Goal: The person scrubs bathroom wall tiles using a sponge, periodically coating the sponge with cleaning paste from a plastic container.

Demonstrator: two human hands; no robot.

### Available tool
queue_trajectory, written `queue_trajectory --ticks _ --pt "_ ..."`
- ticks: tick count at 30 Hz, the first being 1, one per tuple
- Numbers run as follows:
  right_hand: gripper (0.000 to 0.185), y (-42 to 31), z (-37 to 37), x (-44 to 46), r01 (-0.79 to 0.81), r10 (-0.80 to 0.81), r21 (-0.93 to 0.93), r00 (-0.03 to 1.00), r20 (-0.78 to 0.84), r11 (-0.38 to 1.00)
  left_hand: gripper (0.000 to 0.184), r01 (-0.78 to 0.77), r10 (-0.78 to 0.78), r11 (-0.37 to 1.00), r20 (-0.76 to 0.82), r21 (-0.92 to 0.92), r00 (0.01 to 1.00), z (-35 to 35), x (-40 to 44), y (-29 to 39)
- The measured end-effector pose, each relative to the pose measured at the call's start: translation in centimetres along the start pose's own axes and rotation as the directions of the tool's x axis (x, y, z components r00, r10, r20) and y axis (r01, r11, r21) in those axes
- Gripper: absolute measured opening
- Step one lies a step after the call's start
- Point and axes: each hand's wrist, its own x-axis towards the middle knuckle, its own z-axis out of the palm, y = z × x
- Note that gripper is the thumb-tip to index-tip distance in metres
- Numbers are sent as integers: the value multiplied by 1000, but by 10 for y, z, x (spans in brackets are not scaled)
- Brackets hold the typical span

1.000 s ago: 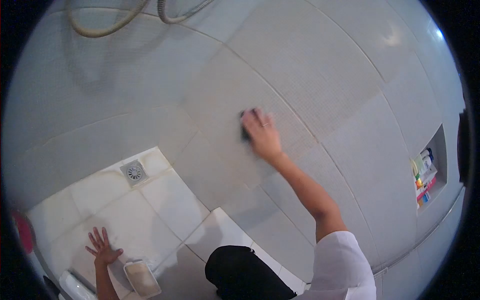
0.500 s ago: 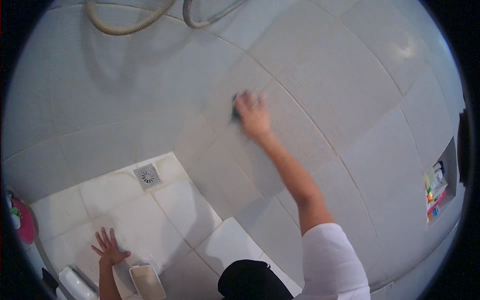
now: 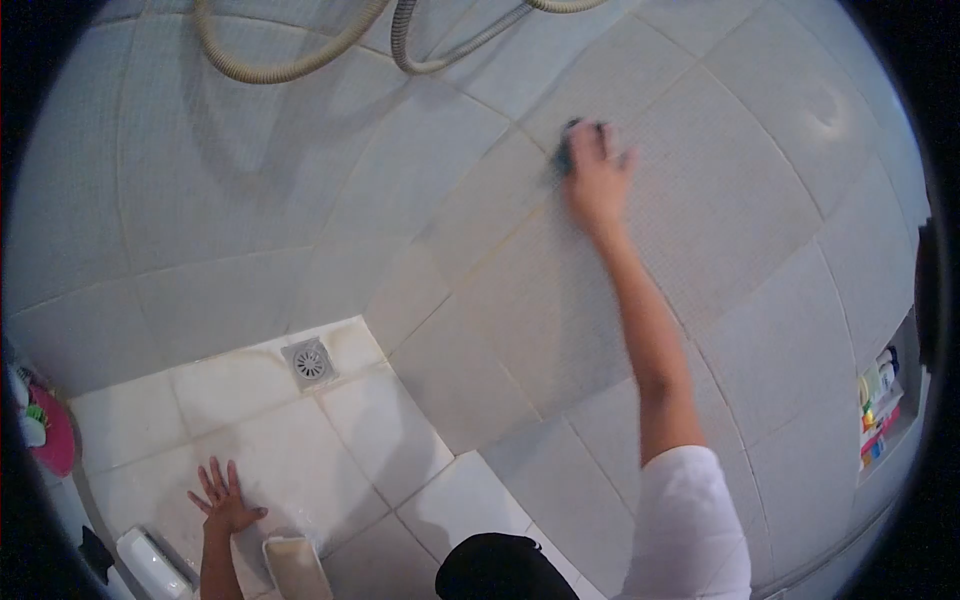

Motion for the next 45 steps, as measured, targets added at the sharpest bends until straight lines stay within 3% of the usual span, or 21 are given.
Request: queue_trajectory --ticks 1,2,3,6,9,12,14,16,18,21,23,24,28,31,33,35,39,40,42,44,45 --pt "49 -25 20 -18 47 -49 78 998 27 996 129 0 0 1000 2 1 1000 -1 2 2" --pt "48 -56 21 -45 196 -195 12 962 190 981 129 -8 8 1000 -7 -3 1000 0 1 2" --pt "48 -78 19 -75 318 -347 146 900 265 937 129 -2 2 1000 -14 -4 1000 0 0 2" --pt "49 -90 9 -98 337 -382 203 887 259 919 129 -9 8 1000 -42 -29 999 2 0 -3" --pt "50 -44 17 -52 314 -322 68 923 210 947 130 -24 23 999 -40 -30 999 7 2 -2" --pt "53 11 -29 0 84 -82 -26 994 76 996 130 -38 36 999 -52 -28 998 -1 0 -7" --pt "60 76 -76 -22 2 0 -27 998 61 1000 132 -58 55 997 -75 -47 996 12 8 -12" --pt "67 130 -144 -61 -244 252 -75 959 132 967 133 -78 73 994 -72 -71 995 13 5 -5" --pt "72 188 -174 -104 -199 204 -277 979 -10 940 134 -64 60 995 -62 -70 996 9 3 -9" --pt "75 206 -193 -83 -299 329 -334 944 33 894 138 -118 116 992 -55 -43 992 5 0 -9" --pt "79 198 -165 -45 -403 388 -215 915 -108 890 139 -122 120 991 -48 -45 992 4 3 -11" --pt "80 180 -159 -26 -430 432 -221 901 -41 875 139 -115 114 992 -28 -54 993 5 4 -11" --pt "72 78 -94 -17 -79 93 -92 983 160 993 141 -133 130 988 -50 -75 990 18 17 -21" --pt "75 30 -80 -89 214 -234 97 910 343 972 134 -97 93 994 -73 -56 993 23 18 -20" --pt "79 37 -115 -133 277 -277 65 862 424 959 133 -82 77 995 -80 -63 994 14 4 -12" --pt "75 76 -160 -161 89 -133 108 845 518 990 133 -69 66 996 -66 -55 996 7 -7 -7" --pt "75 171 -215 -154 -155 223 -251 937 269 956 132 -39 38 999 -28 -35 999 -1 -12 -1" --pt "75 175 -214 -151 -158 227 -251 935 273 955 132 -39 38 999 -27 -30 999 -2 -11 -2" --pt "73 179 -211 -146 -335 336 -31 942 22 942 132 -44 43 998 -25 -45 999 0 -8 -2" --pt "68 157 -189 -173 -207 195 151 977 92 967 132 -60 58 997 -28 -52 998 4 -3 -4" --pt "66 135 -173 -195 -103 65 153 969 240 983 131 -71 69 996 -37 -55 997 5 -2 -7"
